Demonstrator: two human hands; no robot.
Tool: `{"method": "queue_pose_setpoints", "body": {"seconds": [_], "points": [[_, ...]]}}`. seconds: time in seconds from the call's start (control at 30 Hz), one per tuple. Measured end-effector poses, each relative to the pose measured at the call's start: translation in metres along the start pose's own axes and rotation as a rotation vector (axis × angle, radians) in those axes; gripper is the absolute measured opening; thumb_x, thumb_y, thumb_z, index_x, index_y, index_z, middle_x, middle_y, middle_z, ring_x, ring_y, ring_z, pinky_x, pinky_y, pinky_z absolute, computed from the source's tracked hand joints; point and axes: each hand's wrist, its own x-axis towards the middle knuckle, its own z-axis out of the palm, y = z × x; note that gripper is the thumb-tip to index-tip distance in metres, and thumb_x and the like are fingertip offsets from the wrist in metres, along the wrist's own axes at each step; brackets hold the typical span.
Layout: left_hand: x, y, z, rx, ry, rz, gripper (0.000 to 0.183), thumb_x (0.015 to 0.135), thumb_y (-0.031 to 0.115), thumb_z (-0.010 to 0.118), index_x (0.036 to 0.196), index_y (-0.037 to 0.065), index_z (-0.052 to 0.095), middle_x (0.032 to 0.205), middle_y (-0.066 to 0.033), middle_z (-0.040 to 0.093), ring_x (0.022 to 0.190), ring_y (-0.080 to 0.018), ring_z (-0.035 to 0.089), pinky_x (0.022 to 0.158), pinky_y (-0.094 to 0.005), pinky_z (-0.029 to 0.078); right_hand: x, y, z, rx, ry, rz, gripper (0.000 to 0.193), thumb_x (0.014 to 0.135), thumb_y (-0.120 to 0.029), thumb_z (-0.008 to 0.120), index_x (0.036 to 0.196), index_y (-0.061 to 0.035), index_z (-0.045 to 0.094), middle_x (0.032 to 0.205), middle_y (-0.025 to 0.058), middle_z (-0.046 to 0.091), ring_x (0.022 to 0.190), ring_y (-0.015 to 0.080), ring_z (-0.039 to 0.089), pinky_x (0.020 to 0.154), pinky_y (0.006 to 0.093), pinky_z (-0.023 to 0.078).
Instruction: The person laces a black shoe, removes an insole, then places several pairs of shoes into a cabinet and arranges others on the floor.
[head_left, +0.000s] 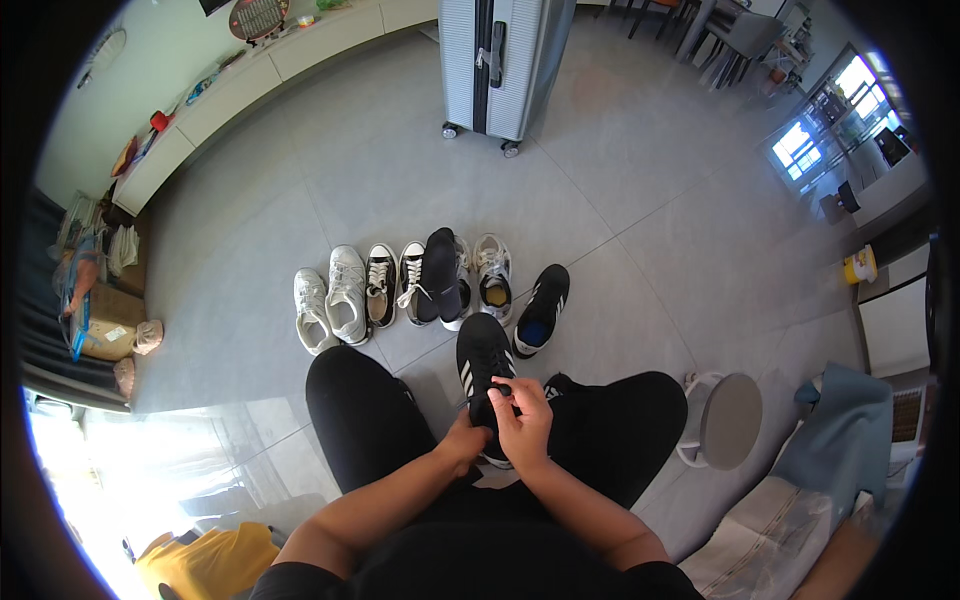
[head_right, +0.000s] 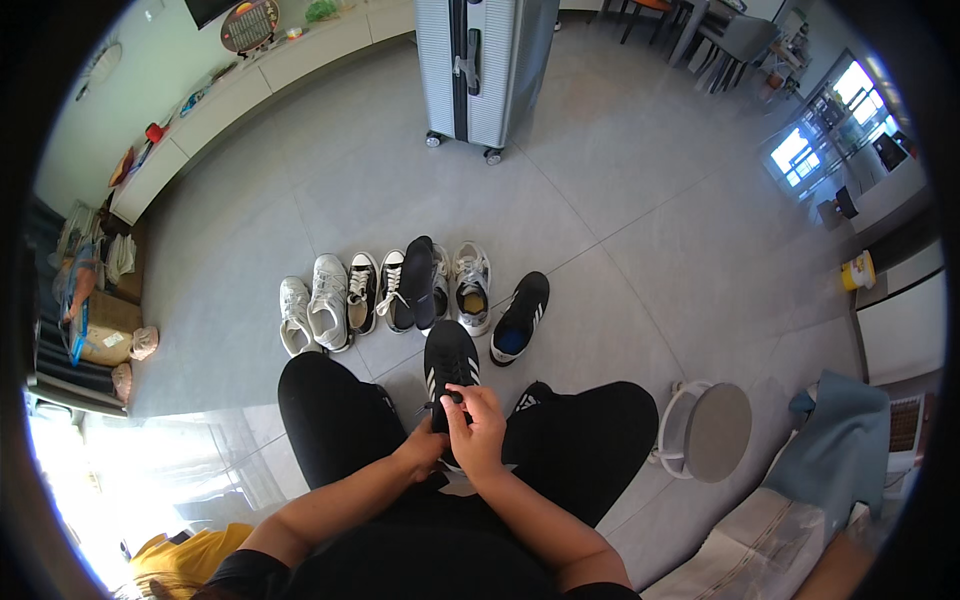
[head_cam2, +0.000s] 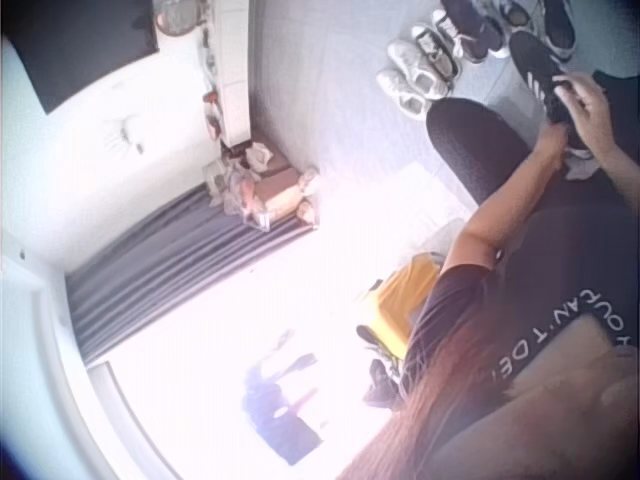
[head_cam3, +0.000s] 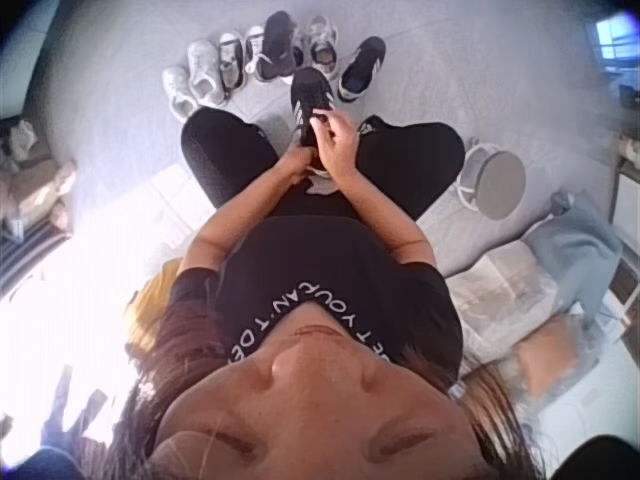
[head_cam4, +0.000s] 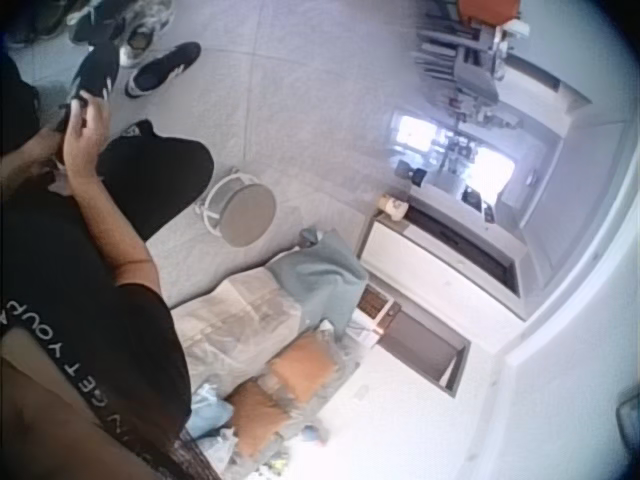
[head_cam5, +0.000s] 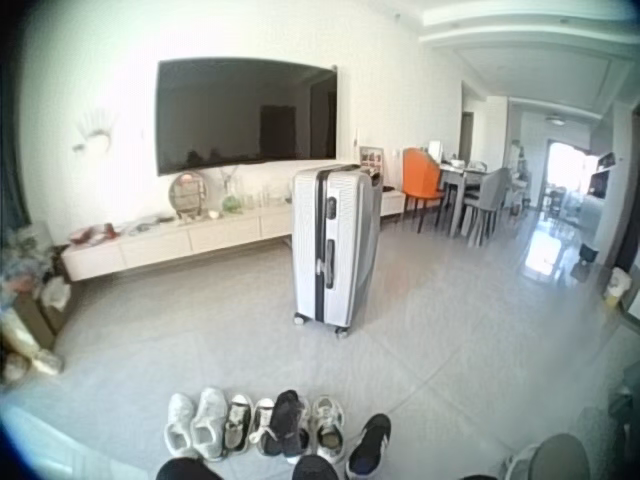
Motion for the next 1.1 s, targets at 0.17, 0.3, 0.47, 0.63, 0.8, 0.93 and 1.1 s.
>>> {"method": "queue_pose_setpoints", "body": {"seconds": [0.17,0.3,0.47,0.63,0.8,0.93,1.1], "points": [[0.058,0.005,-0.014,-0.171,0.133,0.257,0.067,0.074,-0.007,0.048,0.138,0.007,0.031,0.121,-0.0169,0.054,0.108,-0.0263,0.056,0.087,-0.0329,0.047,0.01,0.027,-0.006,-0.148,-0.12,-0.028,0.036,0.077,-0.014,0.071,0.107,-0.002,0.053,0.085,0.0093,0.058,0.078,0.0191,0.058,0.072,0.0305,0.047],[0.104,0.002,-0.029,0.132,0.415,0.33,0.075,0.072,-0.007,0.042,0.143,0.008,0.024,0.126,-0.0197,0.051,0.116,-0.0295,0.05,0.097,-0.0314,0.038,0.042,0.093,0.006,-0.19,0.035,0.079,0.029,0.079,-0.012,0.068,0.102,-0.0028,0.054,0.089,0.0111,0.06,0.082,0.0228,0.061,0.076,0.0317,0.048],[0.156,-0.017,-0.038,0.065,0.329,0.297,0.073,0.071,-0.008,0.043,0.141,0.008,0.03,0.127,-0.0186,0.051,0.114,-0.0296,0.051,0.095,-0.0314,0.039,0.093,0.262,0.024,-0.95,0.001,-0.023,0.044,0.081,-0.007,0.058,0.123,-0.0092,0.045,0.089,0.0116,0.06,0.093,0.0281,0.057,0.098,0.0511,0.034],[0.157,-0.025,-0.043,-0.104,0.316,0.169,0.075,0.07,-0.007,0.043,0.142,0.011,0.03,0.126,-0.0157,0.051,0.113,-0.0281,0.05,0.094,-0.0308,0.039,0.088,0.291,0.03,-1.271,-0.693,0.147,0.068,0.085,-0.017,0.05,0.145,-0.0174,0.017,0.096,0.0123,0.062,0.093,0.0278,0.06,0.1,0.0629,0.026],[0.151,-0.013,-0.04,-0.13,0.378,0.061,0.075,0.067,-0.009,0.045,0.139,0.013,0.037,0.119,-0.0139,0.054,0.107,-0.0263,0.052,0.09,-0.0326,0.04,0.031,0.294,0.033,-1.043,-0.918,0.203,0.074,0.079,-0.017,0.056,0.143,-0.0154,0.02,0.099,0.0162,0.062,0.092,0.0322,0.061,0.094,0.0508,0.039],[0.158,-0.021,-0.048,-0.131,0.416,0.052,0.075,0.065,-0.008,0.047,0.137,0.013,0.041,0.116,-0.0139,0.055,0.104,-0.027,0.052,0.088,-0.034,0.041,0.027,0.234,0.029,-0.85,-0.84,0.312,0.082,0.07,-0.017,0.063,0.142,-0.0143,0.024,0.1,0.0188,0.061,0.094,0.0357,0.06,0.084,0.0414,0.047],[0.147,-0.003,-0.049,-0.25,0.356,0.083,0.065,0.067,0.0,0.052,0.13,0.01,0.045,0.113,-0.0145,0.056,0.101,-0.0299,0.054,0.085,-0.0368,0.044,0.071,0.155,-0.01,-0.508,-0.708,0.431,0.082,0.065,-0.017,0.064,0.14,-0.0203,0.033,0.107,0.0218,0.059,0.092,0.0345,0.061,0.079,0.04,0.049]]}}
